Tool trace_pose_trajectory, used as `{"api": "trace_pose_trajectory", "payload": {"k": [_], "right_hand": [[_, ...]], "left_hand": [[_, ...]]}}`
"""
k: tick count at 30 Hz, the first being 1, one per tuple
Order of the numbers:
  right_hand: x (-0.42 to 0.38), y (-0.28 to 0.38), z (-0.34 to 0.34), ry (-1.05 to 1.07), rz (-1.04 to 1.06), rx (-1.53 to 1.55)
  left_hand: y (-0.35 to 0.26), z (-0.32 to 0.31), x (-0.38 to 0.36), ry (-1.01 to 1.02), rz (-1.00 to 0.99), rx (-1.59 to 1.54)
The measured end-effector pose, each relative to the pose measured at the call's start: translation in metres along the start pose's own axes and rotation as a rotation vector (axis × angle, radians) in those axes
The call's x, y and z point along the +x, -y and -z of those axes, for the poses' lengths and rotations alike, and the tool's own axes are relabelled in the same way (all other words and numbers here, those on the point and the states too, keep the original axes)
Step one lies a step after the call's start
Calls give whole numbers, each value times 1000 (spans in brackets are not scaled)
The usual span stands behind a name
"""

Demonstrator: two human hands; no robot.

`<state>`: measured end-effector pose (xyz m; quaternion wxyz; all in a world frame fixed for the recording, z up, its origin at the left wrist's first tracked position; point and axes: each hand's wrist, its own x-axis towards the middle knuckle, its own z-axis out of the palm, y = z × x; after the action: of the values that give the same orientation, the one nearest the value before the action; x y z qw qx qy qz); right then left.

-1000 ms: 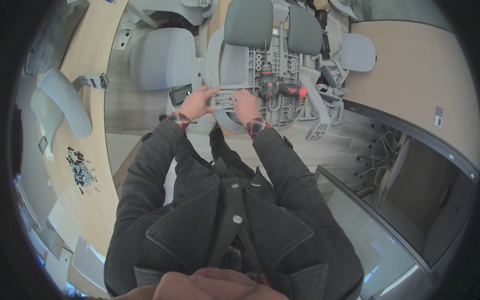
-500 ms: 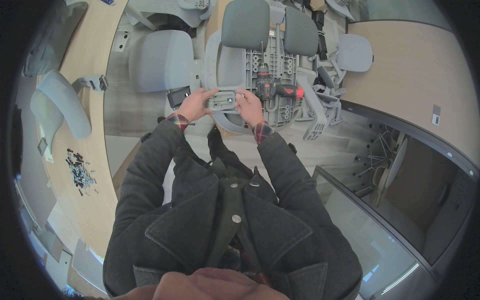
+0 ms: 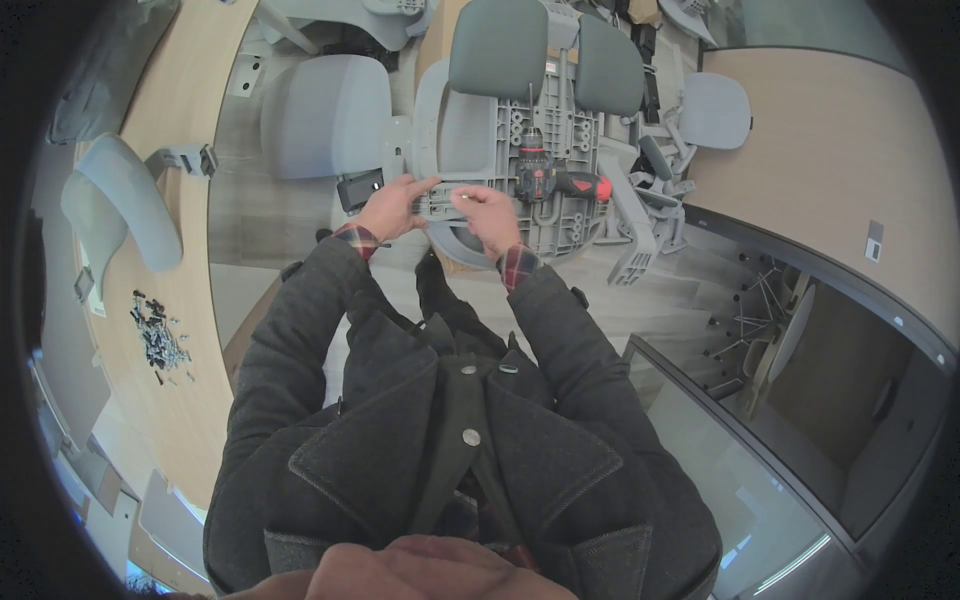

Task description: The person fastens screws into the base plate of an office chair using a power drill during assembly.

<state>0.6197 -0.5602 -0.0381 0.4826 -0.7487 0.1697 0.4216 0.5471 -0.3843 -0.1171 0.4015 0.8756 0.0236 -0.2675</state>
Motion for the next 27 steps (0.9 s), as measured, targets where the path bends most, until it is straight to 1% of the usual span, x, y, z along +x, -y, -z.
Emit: {"api": "trace_pose_trajectory", "payload": {"k": [3,6,8,11,15,18,20,23,27], "right_hand": [[12,-7,-3,5,37,-57],[23,-13,-8,62,65,-126],[27,-15,-12,31,214,-357],[34,-20,-13,37,264,-597],[41,-22,-16,30,311,-771],[44,-25,-19,-26,431,-925],[51,-31,-18,-57,549,-1033],[54,-35,-16,-28,637,-1102],[56,-37,-17,1,666,-1143]], "left_hand": [[-2,0,0,23,26,-5],[-2,3,0,15,22,0],[-4,6,-2,17,17,-26],[-4,4,-4,16,15,-49],[4,-2,-1,0,-14,-46],[5,-3,0,-15,-47,-34],[5,-2,0,-9,-45,-16],[7,-6,2,-13,-45,2],[7,-5,3,-18,-47,-4]]}}
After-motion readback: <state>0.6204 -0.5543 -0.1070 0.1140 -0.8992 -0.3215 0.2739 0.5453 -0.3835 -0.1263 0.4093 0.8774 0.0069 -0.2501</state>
